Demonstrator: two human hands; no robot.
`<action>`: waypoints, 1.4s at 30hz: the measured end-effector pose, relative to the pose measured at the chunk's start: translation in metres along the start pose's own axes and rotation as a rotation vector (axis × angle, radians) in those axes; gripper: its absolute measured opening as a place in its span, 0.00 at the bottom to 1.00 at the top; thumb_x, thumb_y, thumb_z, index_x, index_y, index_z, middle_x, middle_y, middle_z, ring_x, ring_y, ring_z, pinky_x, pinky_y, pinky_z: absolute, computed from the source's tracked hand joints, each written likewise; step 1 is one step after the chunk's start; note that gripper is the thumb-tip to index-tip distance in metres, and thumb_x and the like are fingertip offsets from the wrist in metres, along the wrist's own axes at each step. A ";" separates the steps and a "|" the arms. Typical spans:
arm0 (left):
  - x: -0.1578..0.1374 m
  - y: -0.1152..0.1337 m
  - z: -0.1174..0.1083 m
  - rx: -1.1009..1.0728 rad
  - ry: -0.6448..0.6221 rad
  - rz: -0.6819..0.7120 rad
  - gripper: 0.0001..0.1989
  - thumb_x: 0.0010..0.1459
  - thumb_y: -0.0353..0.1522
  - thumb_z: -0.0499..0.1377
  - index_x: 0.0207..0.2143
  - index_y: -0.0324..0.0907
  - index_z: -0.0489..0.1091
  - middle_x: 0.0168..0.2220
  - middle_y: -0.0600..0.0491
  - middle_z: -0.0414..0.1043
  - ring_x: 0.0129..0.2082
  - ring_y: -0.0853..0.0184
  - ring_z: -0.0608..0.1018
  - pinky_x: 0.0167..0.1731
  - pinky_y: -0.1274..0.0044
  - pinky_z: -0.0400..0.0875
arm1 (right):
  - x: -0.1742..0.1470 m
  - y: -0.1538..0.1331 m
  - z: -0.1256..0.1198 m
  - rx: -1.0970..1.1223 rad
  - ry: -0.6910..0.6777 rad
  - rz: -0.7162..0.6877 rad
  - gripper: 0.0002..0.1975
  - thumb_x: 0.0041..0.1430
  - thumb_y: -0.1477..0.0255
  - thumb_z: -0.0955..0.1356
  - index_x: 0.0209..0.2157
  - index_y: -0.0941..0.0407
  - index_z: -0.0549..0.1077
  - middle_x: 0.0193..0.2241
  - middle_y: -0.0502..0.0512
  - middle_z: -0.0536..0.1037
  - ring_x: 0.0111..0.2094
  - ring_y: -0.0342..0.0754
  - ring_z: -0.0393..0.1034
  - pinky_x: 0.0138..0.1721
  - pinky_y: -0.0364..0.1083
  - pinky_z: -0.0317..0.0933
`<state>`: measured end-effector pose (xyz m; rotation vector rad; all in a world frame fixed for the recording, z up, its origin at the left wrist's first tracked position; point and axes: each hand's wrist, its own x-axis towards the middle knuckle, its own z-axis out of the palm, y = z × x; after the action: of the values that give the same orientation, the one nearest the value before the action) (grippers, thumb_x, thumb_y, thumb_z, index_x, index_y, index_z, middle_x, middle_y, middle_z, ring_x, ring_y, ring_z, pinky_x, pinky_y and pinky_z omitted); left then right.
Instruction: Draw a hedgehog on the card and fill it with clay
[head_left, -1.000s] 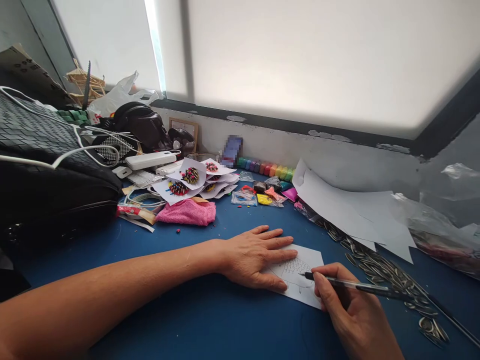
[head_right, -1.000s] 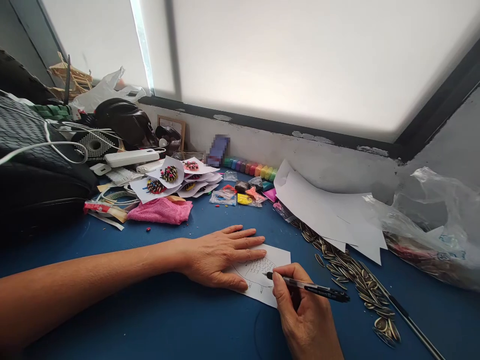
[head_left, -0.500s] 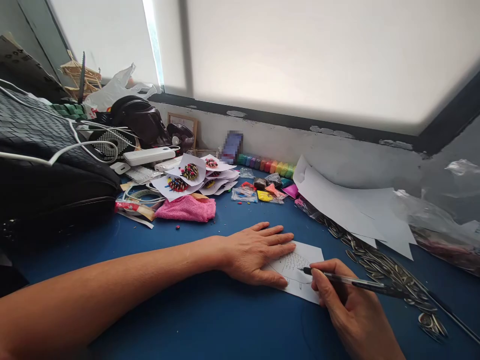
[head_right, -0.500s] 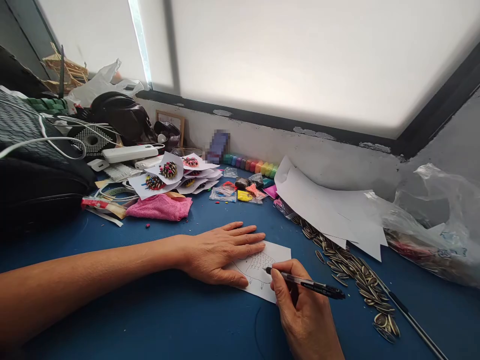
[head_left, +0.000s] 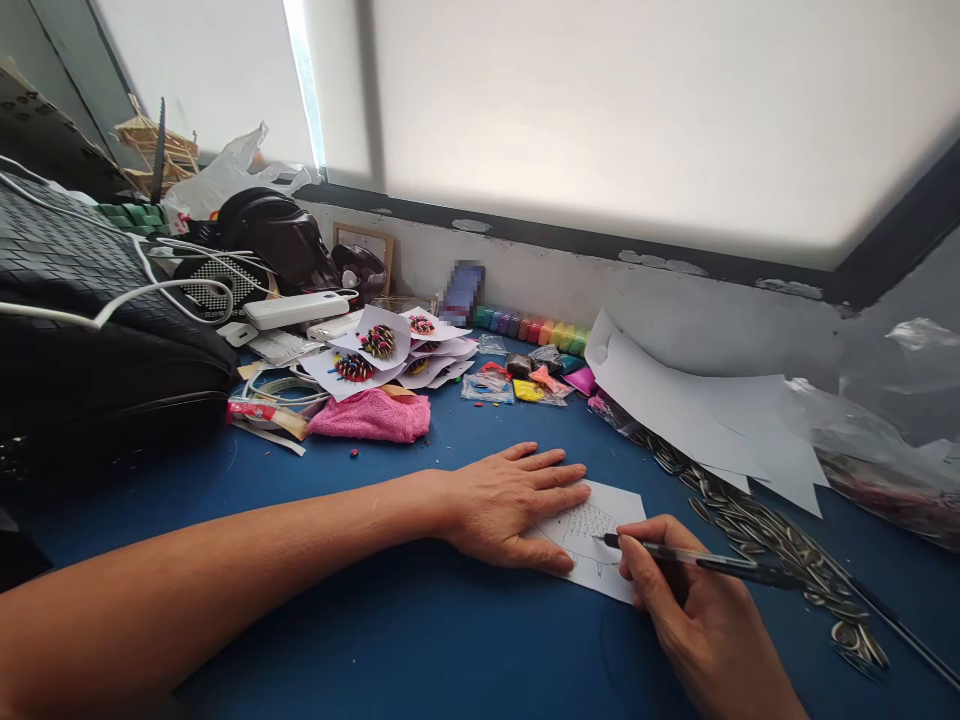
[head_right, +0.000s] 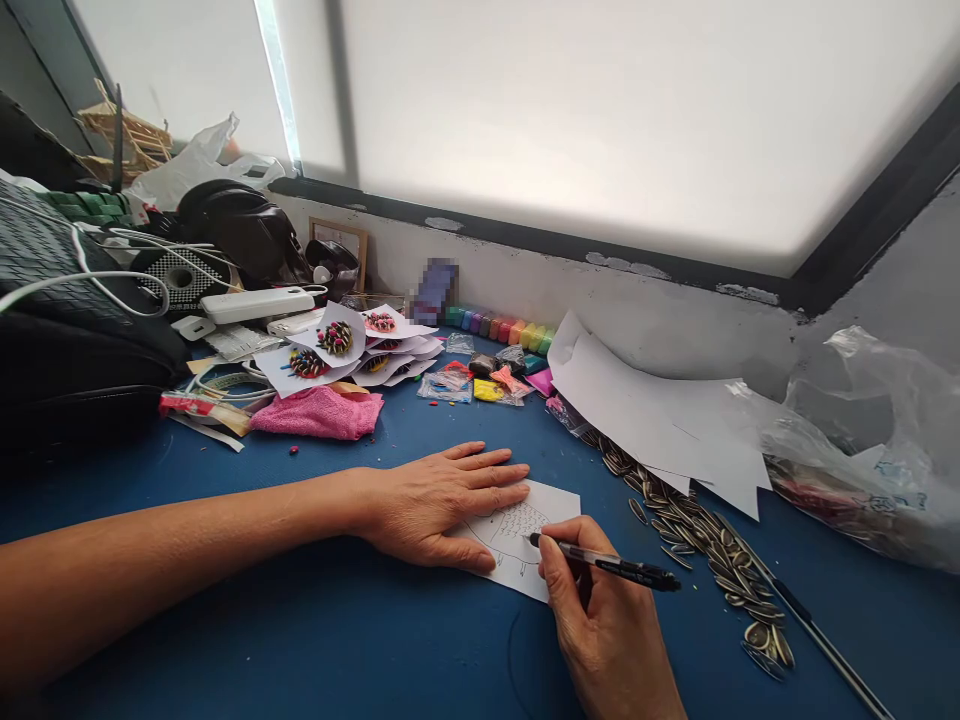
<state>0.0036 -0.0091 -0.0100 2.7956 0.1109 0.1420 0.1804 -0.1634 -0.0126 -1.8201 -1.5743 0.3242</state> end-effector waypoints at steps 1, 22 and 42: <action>0.000 0.000 0.000 0.002 -0.001 -0.001 0.38 0.63 0.52 0.47 0.67 0.39 0.46 0.69 0.45 0.41 0.69 0.52 0.44 0.65 0.58 0.38 | 0.000 -0.001 0.000 -0.003 0.013 0.008 0.15 0.63 0.56 0.62 0.33 0.51 0.71 0.20 0.46 0.70 0.20 0.43 0.64 0.20 0.41 0.59; 0.000 0.000 -0.001 0.002 -0.009 0.002 0.38 0.63 0.52 0.46 0.67 0.39 0.46 0.69 0.45 0.41 0.69 0.51 0.44 0.64 0.56 0.39 | -0.003 0.001 -0.002 -0.011 0.099 0.059 0.14 0.61 0.55 0.63 0.35 0.51 0.70 0.18 0.45 0.69 0.18 0.43 0.64 0.18 0.41 0.57; 0.000 0.000 -0.001 0.024 0.002 0.012 0.38 0.63 0.52 0.47 0.67 0.39 0.47 0.69 0.44 0.42 0.69 0.52 0.45 0.65 0.58 0.39 | -0.001 0.001 -0.001 -0.030 0.052 0.006 0.14 0.62 0.56 0.62 0.32 0.51 0.69 0.17 0.45 0.65 0.17 0.42 0.61 0.16 0.40 0.56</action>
<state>0.0039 -0.0092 -0.0093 2.8201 0.0968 0.1473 0.1815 -0.1645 -0.0121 -1.8419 -1.5454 0.2555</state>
